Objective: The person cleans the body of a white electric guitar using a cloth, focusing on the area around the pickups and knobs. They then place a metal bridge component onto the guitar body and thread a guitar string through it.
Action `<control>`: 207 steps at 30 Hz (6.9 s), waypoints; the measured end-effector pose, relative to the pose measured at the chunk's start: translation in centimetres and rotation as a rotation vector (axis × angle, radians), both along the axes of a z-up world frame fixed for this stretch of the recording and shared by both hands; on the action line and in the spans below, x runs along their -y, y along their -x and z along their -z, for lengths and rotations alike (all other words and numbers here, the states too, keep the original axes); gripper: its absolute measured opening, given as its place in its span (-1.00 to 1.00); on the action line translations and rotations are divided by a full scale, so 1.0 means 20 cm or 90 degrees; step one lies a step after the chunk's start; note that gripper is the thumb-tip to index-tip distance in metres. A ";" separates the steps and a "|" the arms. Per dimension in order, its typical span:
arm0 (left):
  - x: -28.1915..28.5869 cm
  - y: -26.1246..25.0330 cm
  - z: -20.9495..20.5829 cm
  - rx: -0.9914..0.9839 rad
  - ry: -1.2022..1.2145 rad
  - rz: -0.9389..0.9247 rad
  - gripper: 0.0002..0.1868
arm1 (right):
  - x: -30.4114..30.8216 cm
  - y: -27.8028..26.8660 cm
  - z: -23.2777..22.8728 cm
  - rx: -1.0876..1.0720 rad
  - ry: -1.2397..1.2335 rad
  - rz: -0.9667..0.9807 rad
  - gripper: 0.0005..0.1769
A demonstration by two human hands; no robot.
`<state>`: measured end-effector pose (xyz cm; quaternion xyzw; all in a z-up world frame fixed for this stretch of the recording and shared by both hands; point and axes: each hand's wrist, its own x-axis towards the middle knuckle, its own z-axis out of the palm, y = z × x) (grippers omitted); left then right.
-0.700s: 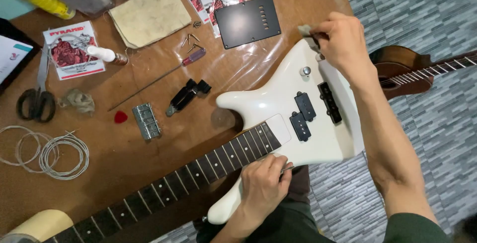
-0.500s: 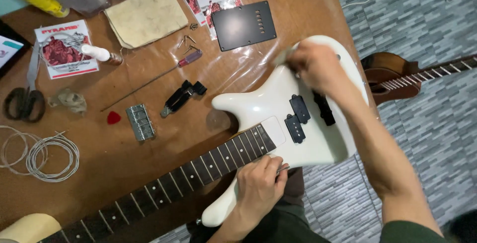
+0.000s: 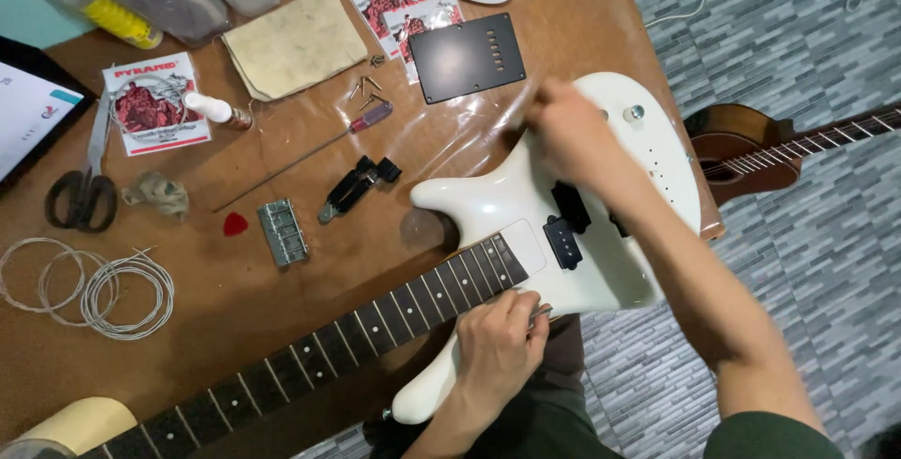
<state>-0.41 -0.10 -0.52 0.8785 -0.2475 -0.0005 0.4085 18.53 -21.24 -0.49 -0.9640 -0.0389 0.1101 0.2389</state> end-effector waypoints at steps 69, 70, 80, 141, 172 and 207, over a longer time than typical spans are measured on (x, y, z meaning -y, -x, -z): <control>0.04 0.07 0.05 0.015 0.080 -0.033 -0.89 | -0.24 0.28 0.07 0.179 -0.153 -0.399 -0.64; 0.03 0.06 0.04 0.014 0.078 -0.029 -0.89 | -0.19 0.32 0.05 0.179 -0.154 -0.395 -0.64; 0.04 0.03 0.01 0.023 0.002 -0.021 -0.78 | 0.02 0.67 -0.05 0.302 -0.055 0.035 -0.77; -1.84 0.49 0.49 0.412 -0.202 -0.927 -0.88 | -0.68 0.76 0.23 0.304 -0.144 -0.149 -0.69; -0.05 -0.06 -0.06 0.087 -0.067 -0.112 -0.70 | 0.44 0.65 0.04 0.407 -0.045 0.021 -0.80; -0.05 -0.07 -0.09 0.137 -0.108 -0.094 -0.77 | 0.29 0.57 -0.03 0.240 0.048 0.288 -0.51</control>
